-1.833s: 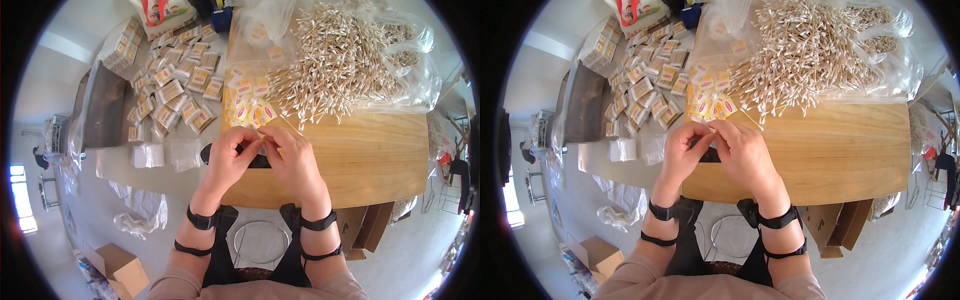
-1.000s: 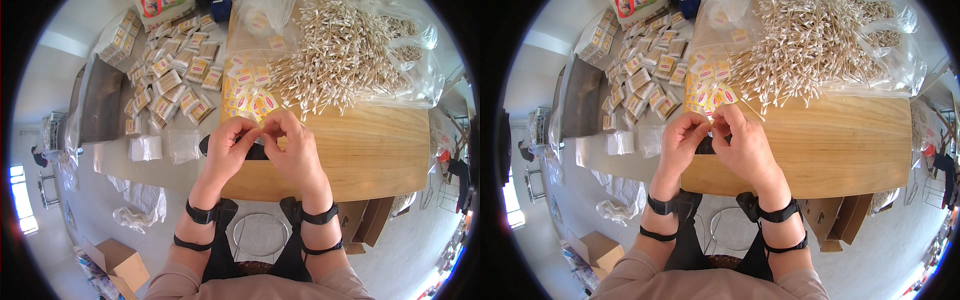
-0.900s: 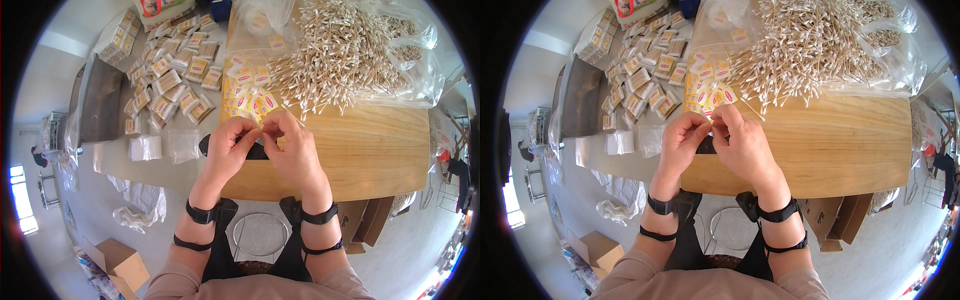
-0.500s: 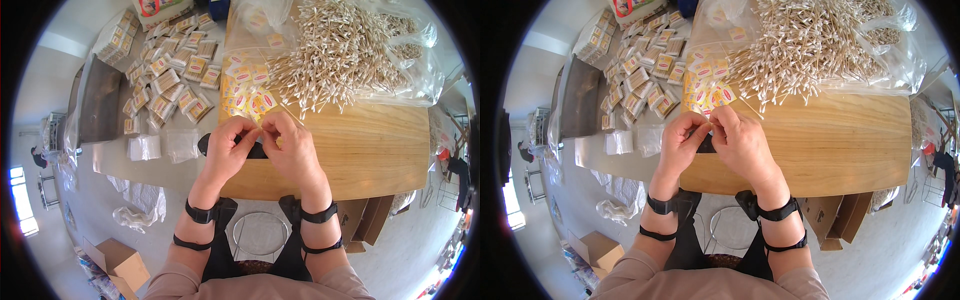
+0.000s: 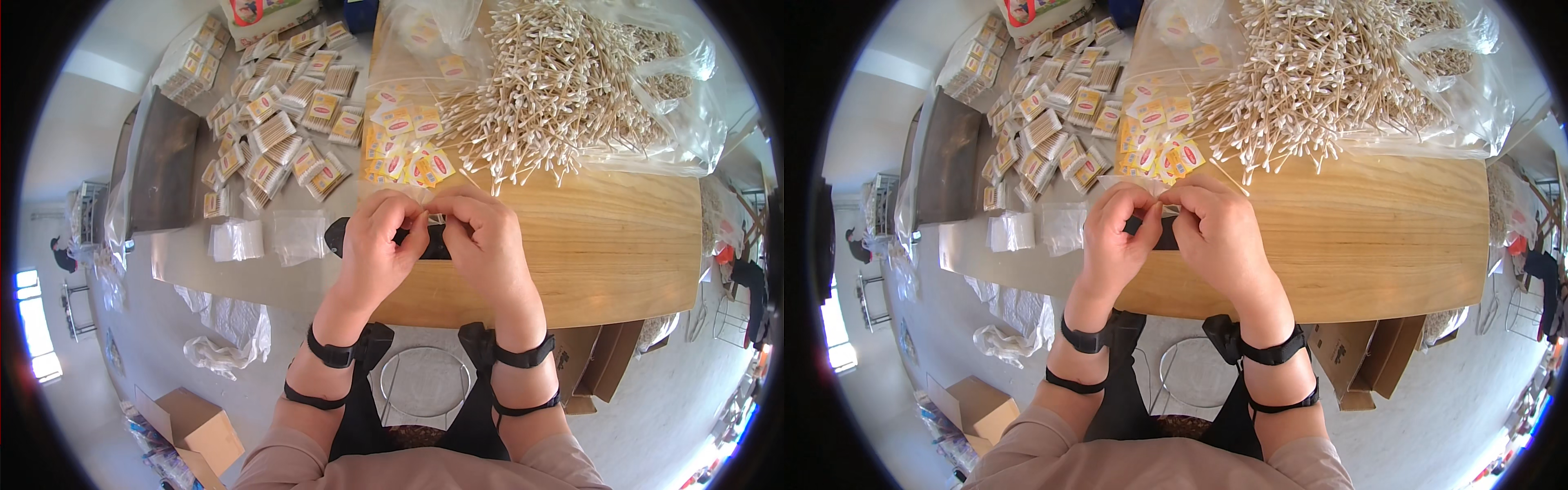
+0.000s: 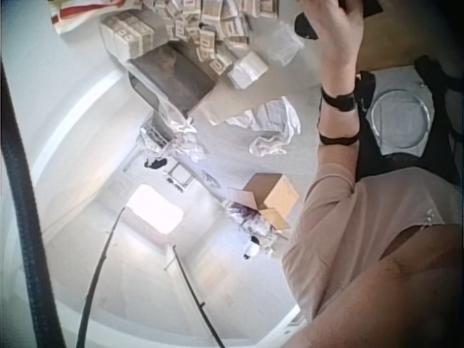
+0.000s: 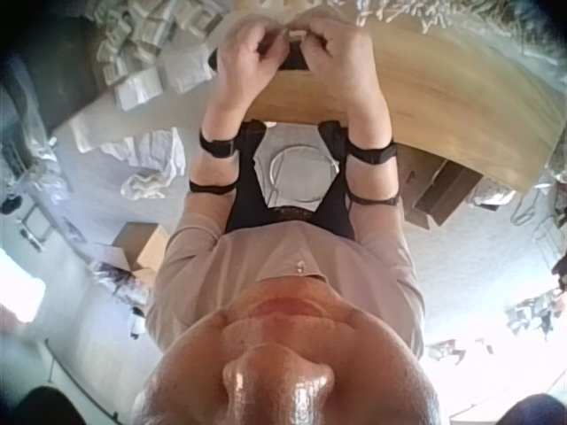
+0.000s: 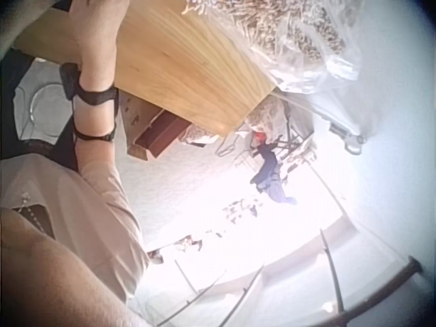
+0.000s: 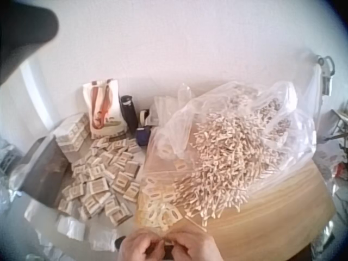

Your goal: Packaging cotton swabs into small plastic bags and attaching labels.

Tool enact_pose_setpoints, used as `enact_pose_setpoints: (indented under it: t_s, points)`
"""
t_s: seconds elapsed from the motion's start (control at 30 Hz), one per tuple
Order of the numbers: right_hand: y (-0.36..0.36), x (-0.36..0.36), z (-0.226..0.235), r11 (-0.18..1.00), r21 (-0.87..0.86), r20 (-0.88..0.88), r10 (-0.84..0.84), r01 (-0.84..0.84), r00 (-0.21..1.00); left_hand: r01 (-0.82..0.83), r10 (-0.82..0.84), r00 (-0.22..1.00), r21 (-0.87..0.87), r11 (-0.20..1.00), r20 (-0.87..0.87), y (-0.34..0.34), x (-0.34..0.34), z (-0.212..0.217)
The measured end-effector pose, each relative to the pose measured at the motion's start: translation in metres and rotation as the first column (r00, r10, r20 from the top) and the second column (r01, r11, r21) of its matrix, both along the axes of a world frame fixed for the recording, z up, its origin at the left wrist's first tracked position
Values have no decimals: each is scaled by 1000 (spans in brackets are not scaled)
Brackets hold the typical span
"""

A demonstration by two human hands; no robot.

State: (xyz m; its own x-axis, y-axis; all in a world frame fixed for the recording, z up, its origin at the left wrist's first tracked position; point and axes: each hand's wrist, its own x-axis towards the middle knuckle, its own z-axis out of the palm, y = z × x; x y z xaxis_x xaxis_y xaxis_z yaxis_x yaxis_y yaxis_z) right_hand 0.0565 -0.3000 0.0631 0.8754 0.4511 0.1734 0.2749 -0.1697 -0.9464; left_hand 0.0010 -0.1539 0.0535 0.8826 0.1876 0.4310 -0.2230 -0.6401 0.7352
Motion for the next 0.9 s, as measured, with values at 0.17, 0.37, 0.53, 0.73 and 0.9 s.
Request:
enact_pose_setpoints:
  t_s: [0.17,0.37,0.53,0.73,0.9]
  points:
    - [-2,-1,-10,994,33,-55,103,-102,993,-6,6,999,19,1000,36,-1,0,0]
    - [-5,2,-12,965,1,-284,252,-262,925,76,-76,997,-7,997,15,-1,-2,2]
    - [-13,9,2,957,225,-580,283,-184,764,61,-67,985,45,997,156,16,0,16]
    - [-13,10,3,913,337,-622,398,-228,674,76,-90,996,486,871,5,15,-2,-1]
    - [-24,15,-3,941,299,-703,328,-157,631,-104,120,993,492,864,-1,34,-11,-7]
